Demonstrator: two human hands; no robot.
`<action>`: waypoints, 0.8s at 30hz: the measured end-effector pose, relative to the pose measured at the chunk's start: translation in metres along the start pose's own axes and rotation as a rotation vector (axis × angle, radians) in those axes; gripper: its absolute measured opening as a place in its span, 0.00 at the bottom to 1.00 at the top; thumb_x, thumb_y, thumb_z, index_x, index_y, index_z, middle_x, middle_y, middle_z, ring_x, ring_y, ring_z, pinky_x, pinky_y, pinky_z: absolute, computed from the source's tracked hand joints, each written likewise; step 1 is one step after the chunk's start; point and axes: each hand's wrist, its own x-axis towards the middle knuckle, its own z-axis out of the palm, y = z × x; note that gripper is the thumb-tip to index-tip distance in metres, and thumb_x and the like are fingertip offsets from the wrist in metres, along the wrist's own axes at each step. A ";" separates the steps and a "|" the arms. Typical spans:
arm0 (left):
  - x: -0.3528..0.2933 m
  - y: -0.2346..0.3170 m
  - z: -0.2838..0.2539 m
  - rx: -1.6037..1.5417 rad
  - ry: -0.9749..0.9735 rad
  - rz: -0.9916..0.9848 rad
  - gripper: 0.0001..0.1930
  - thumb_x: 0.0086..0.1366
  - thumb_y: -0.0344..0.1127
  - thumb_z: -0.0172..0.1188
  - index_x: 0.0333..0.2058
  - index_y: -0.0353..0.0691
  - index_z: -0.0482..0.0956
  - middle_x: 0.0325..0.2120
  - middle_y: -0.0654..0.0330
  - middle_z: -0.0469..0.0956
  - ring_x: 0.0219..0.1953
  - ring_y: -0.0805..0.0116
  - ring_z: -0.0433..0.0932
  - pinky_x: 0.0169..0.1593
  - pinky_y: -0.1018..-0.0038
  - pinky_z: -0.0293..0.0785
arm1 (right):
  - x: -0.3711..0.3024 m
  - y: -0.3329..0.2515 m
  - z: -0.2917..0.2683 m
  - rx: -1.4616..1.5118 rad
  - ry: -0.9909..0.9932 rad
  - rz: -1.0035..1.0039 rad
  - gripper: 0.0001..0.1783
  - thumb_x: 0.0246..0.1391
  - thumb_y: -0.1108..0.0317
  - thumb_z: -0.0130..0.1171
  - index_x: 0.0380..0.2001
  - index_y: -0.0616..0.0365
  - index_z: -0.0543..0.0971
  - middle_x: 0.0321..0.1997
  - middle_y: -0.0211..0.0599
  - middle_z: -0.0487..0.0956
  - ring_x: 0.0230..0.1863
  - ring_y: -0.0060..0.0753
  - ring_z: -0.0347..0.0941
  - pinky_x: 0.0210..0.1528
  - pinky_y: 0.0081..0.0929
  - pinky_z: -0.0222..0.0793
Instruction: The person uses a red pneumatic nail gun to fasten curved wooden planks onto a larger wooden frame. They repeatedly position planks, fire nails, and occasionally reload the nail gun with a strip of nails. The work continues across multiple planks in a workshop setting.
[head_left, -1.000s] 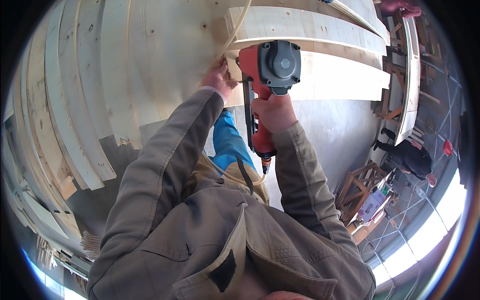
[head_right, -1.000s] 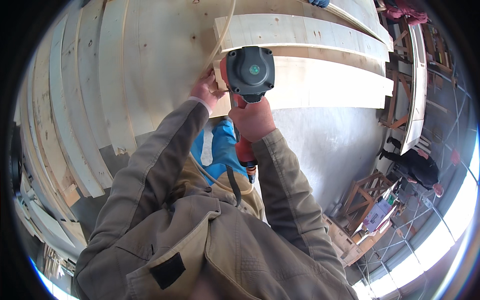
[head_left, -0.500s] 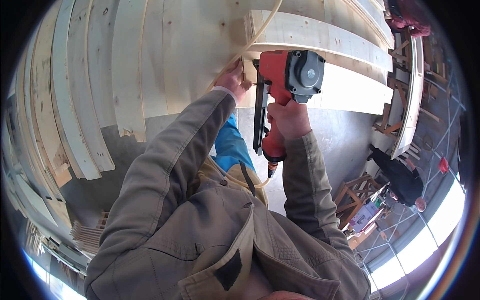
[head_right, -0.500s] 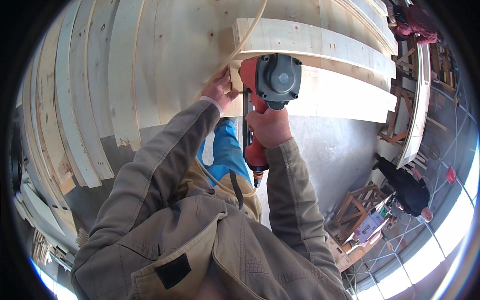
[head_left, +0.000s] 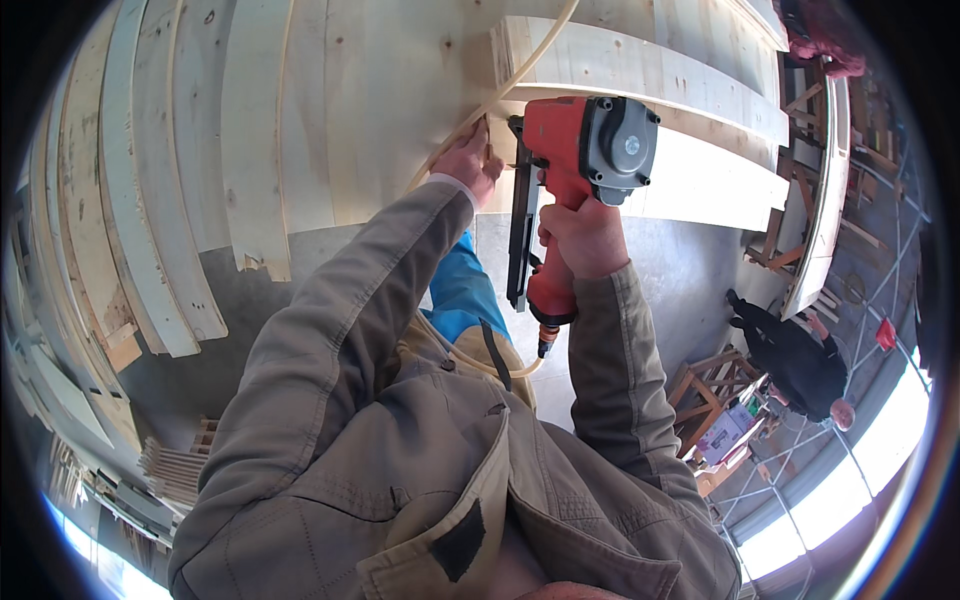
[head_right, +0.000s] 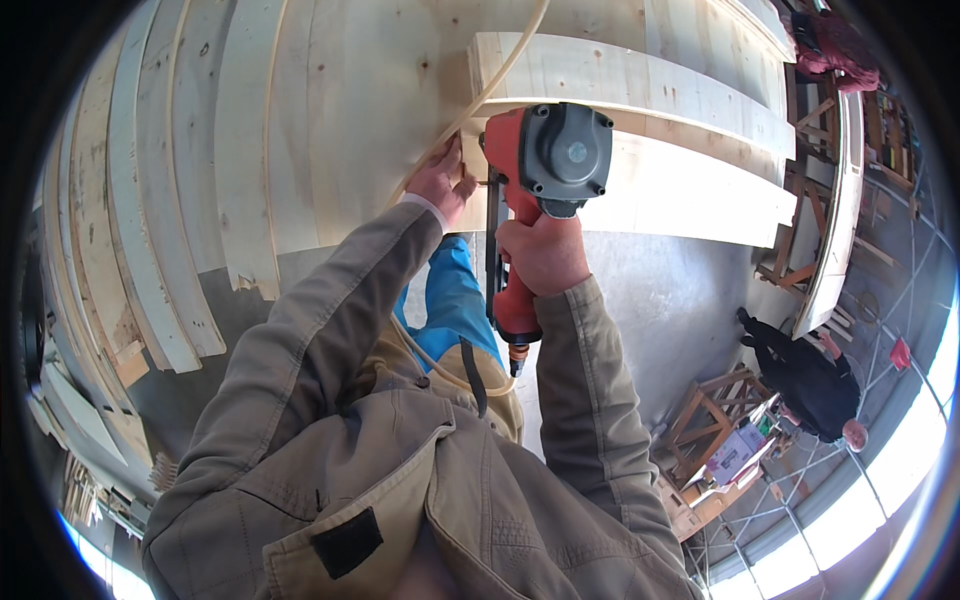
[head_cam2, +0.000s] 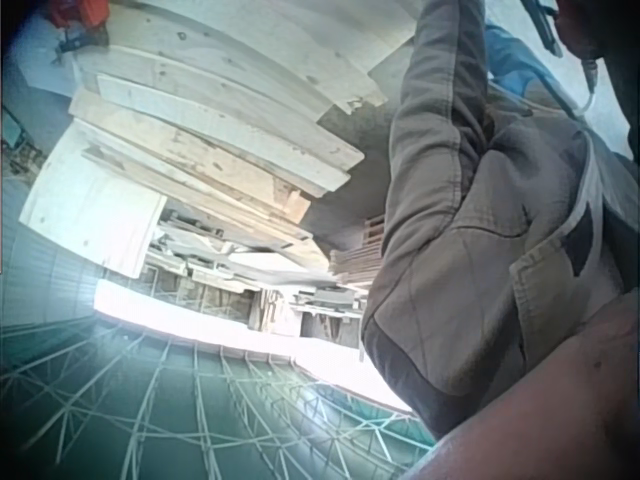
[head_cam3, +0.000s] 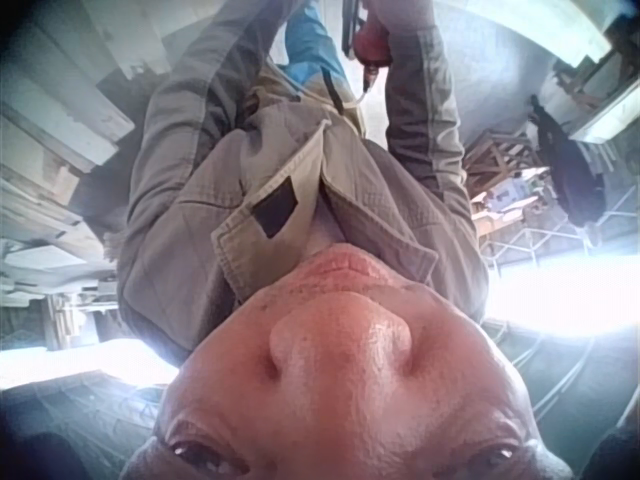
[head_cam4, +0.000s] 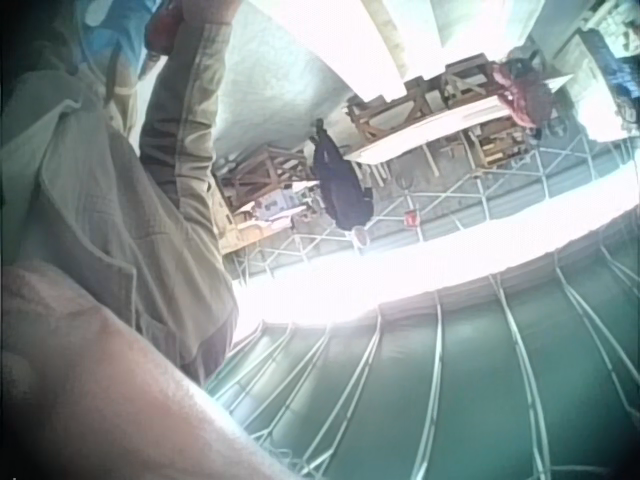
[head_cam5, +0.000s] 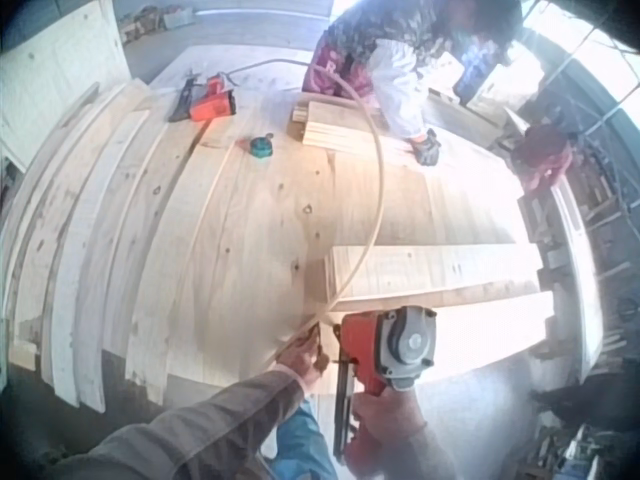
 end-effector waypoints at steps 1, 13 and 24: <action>0.000 -0.002 0.001 -0.003 0.008 0.014 0.39 0.66 0.44 0.63 0.72 0.40 0.59 0.66 0.43 0.69 0.65 0.44 0.71 0.68 0.58 0.69 | 0.000 0.000 0.000 0.006 -0.007 0.001 0.19 0.44 0.84 0.55 0.43 0.63 0.73 0.25 0.34 0.75 0.21 0.27 0.73 0.21 0.28 0.69; 0.001 0.006 -0.001 -0.080 0.004 0.002 0.39 0.62 0.33 0.68 0.71 0.36 0.62 0.67 0.45 0.68 0.66 0.48 0.72 0.67 0.64 0.71 | -0.001 -0.001 0.004 0.010 0.005 -0.020 0.18 0.44 0.84 0.55 0.41 0.63 0.73 0.25 0.33 0.74 0.20 0.25 0.73 0.20 0.27 0.67; 0.004 0.006 -0.012 -0.032 -0.065 -0.010 0.40 0.63 0.33 0.69 0.71 0.35 0.61 0.72 0.47 0.61 0.72 0.54 0.64 0.71 0.68 0.65 | -0.018 0.013 -0.008 -0.117 -0.017 0.055 0.27 0.42 0.86 0.53 0.51 0.64 0.74 0.38 0.36 0.76 0.24 0.25 0.72 0.22 0.27 0.69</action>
